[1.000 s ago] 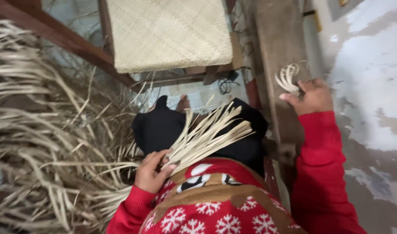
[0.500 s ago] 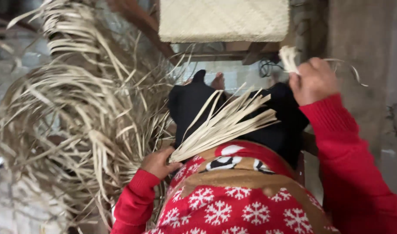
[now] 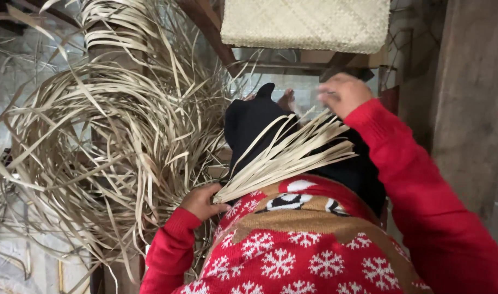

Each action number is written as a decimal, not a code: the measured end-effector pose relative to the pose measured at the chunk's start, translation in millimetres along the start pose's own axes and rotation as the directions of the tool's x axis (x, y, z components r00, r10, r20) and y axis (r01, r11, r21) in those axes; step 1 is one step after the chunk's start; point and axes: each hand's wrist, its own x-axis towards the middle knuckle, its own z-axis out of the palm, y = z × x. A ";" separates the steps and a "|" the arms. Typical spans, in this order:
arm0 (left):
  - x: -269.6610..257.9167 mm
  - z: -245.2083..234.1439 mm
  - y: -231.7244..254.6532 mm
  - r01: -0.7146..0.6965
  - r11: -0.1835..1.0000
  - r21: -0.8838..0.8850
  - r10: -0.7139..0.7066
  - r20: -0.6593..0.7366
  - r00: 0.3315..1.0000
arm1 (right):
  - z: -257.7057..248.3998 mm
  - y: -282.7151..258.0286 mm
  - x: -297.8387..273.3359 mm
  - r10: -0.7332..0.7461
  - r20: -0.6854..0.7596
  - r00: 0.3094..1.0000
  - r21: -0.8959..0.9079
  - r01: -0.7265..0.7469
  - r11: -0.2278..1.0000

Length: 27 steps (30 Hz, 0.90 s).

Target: Weaving long strips of natural fiber into a mat or craft item

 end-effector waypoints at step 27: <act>114.5 -56.1 180.3 -0.643 0.626 -0.441 0.251 -0.667 0.701 | -45.6 -105.4 -28.3 -0.116 -0.048 0.992 0.392 0.125 0.911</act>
